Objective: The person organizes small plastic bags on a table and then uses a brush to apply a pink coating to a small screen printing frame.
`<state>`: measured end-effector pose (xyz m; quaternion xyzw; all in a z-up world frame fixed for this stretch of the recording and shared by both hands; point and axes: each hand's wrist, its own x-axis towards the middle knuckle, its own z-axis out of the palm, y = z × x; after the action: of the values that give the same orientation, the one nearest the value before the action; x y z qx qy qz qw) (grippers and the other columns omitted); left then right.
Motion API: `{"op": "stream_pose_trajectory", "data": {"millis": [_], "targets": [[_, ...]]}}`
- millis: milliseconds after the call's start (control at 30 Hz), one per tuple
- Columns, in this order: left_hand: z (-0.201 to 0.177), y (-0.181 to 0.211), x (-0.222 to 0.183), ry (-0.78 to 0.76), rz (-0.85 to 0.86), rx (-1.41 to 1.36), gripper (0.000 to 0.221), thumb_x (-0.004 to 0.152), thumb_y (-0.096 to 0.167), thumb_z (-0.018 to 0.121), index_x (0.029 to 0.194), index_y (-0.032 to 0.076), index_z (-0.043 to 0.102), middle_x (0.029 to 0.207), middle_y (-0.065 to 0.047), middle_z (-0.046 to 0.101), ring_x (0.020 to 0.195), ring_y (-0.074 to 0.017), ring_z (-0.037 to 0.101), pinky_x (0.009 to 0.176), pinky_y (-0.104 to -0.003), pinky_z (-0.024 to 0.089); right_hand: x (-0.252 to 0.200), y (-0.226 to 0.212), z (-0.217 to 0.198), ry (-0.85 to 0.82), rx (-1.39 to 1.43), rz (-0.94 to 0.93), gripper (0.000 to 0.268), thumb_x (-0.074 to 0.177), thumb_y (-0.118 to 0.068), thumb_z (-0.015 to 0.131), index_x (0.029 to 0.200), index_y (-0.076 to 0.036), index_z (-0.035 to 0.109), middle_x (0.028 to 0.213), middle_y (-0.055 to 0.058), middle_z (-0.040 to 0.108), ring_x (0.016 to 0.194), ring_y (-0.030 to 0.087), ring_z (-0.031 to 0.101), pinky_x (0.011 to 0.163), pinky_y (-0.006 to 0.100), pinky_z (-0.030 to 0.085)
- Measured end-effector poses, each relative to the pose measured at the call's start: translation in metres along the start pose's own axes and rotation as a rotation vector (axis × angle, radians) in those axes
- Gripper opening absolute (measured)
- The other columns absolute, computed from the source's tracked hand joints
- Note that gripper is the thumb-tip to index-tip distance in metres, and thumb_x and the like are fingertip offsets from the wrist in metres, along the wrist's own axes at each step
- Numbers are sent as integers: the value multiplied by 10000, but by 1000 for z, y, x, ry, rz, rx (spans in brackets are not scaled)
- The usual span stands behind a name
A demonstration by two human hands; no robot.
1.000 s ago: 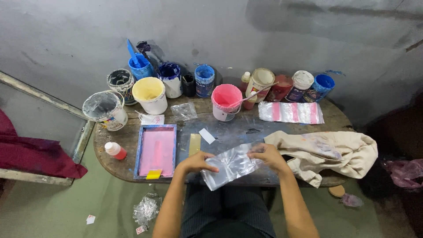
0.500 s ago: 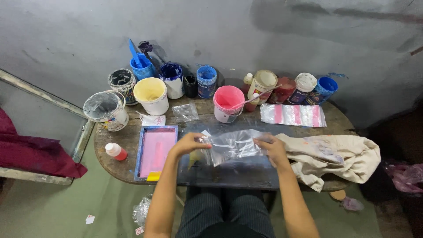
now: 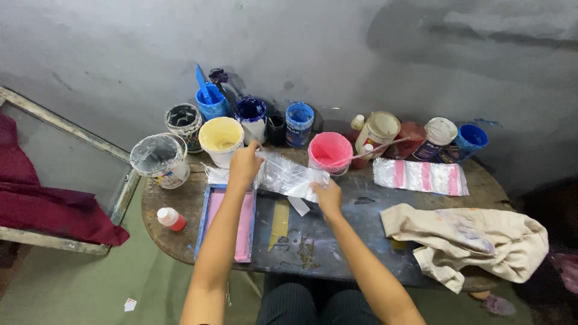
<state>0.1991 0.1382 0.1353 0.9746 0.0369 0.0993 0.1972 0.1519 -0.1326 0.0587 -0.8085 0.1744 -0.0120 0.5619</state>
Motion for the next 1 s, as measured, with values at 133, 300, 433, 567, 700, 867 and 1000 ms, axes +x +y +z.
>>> {"op": "stream_pose_trajectory", "data": {"millis": [133,300,433,567,700,867,1000], "targets": [[-1,11,6,6,36,149,432,832,185,809,1193,180,572,888,-107,734,878,-348,756,753,-437,616,16,15,27,15,-83,111,591,778,-376,856,1223,-19,703,1038,166,762,1032,290,738,808,425,595],[34,0,25,303,336,497,371,866,110,697,1205,217,592,726,-25,704,680,-222,739,611,-313,595,22,19,51,113,43,98,441,826,-269,807,1147,26,735,1016,234,753,1077,363,713,806,463,568],[47,-2,31,332,423,526,362,869,84,677,1208,195,619,733,-36,700,681,-223,731,632,-314,579,36,15,53,108,-37,128,436,845,-302,789,1162,-7,736,1030,172,769,1074,318,725,800,435,583],[49,7,26,530,619,443,200,917,151,677,1113,175,703,1099,-108,697,1090,-269,628,859,-376,491,54,14,42,60,-47,106,441,841,-266,787,1181,10,732,1027,206,760,1079,344,718,802,439,579],[93,6,22,481,666,344,134,879,125,692,1000,144,745,1169,-134,723,1191,-288,628,924,-395,496,76,21,33,-56,-103,42,516,772,-236,814,1217,10,724,1032,217,757,1113,349,703,851,438,577],[85,33,-15,-155,190,248,655,980,589,516,1425,110,560,1486,-216,510,1409,-356,467,1128,-467,373,69,4,20,-104,-124,29,552,814,-311,813,1251,8,703,1144,244,736,1190,375,658,917,467,556],[104,39,-18,-327,26,278,841,956,704,445,1573,135,397,1638,-215,317,1525,-348,300,1218,-495,223,68,-3,16,-85,-171,15,496,870,-351,793,1214,0,728,1129,231,747,1168,376,670,878,444,584]]}}
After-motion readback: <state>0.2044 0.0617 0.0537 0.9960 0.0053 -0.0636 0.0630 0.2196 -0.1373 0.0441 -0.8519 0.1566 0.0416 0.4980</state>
